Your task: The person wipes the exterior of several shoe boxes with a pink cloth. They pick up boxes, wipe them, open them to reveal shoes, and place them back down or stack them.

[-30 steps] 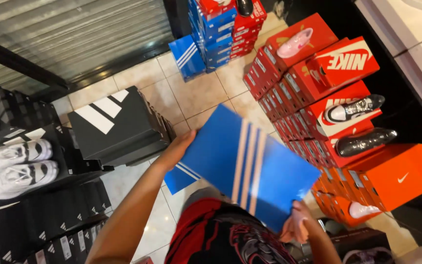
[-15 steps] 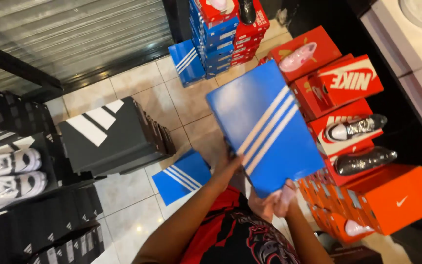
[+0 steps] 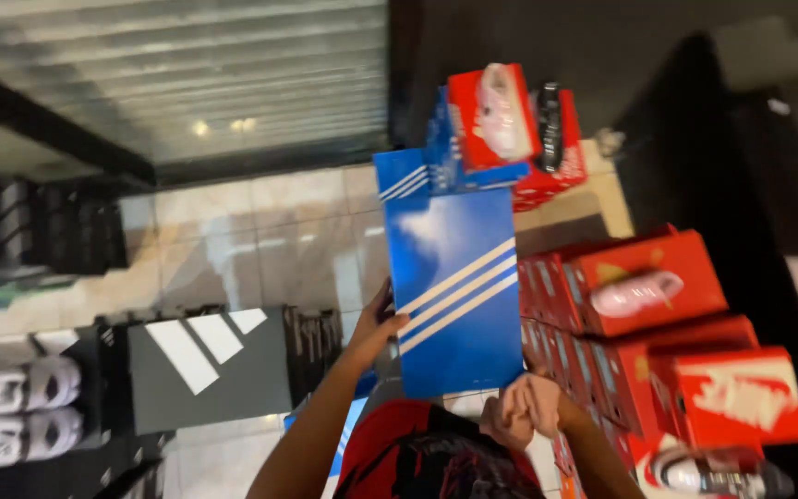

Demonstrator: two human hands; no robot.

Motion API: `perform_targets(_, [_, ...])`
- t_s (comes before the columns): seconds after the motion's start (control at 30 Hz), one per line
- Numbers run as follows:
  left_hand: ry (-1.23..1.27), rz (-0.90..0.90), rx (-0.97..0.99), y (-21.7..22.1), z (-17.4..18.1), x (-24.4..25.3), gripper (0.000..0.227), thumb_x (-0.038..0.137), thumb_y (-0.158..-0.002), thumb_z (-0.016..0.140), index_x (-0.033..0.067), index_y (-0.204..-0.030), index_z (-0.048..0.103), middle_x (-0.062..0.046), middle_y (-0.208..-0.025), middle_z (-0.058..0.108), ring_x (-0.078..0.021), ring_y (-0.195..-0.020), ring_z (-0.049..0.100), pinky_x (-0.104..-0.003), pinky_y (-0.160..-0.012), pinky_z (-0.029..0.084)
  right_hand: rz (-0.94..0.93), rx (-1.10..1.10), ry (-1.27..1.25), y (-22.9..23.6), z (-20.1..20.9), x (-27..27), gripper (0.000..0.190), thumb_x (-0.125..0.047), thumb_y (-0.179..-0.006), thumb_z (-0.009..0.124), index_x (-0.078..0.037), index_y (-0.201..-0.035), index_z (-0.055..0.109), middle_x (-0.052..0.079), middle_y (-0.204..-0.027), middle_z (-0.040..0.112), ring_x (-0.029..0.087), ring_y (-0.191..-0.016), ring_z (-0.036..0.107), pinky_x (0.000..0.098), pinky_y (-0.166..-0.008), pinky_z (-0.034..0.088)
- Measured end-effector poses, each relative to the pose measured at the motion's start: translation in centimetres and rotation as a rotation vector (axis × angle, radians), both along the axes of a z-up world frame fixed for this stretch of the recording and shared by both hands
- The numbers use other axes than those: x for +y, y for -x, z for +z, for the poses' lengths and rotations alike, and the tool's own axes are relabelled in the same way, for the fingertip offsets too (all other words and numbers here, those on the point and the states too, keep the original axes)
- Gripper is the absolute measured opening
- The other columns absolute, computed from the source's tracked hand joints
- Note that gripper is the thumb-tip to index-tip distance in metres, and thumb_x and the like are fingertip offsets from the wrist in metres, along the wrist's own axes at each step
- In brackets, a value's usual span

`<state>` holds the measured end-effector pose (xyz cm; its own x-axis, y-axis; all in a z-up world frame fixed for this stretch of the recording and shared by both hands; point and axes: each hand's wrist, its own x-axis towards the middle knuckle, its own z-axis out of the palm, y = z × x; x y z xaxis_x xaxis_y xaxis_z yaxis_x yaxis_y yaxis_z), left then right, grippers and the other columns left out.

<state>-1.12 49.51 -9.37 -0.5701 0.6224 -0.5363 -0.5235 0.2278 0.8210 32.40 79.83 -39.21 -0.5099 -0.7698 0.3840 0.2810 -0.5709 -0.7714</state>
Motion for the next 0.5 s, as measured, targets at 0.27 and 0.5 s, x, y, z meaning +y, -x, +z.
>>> perform_targets(0.27, [-0.179, 0.163, -0.086, 9.8, -8.2, 4.8, 0.090, 0.043, -0.088, 0.067, 0.0212, -0.163, 0.020, -0.011, -0.160, 0.043, -0.0340, -0.143, 0.048, -0.051, -0.110, 0.050, -0.748, -1.081, -0.103, 5.9, -24.4, 2.4, 0.046, -0.037, -0.089, 0.065, -0.008, -0.125, 0.057, 0.006, -0.097, 0.062, 0.019, -0.083, 0.061, 0.0343, -0.076, 0.050])
perform_targets(0.5, [-0.106, 0.431, -0.239, 14.0, -41.4, 8.7, 0.083, 0.039, -0.096, 0.056, 0.0273, -0.164, 0.009, -0.009, -0.167, 0.028, -0.0289, -0.151, 0.034, -0.044, -0.116, 0.037, -0.285, -1.508, 0.614, 24.1, -16.3, 4.0, 0.040, -0.047, -0.106, 0.041, -0.017, -0.093, 0.064, 0.002, -0.081, 0.063, 0.017, -0.078, 0.065, 0.0346, -0.084, 0.052])
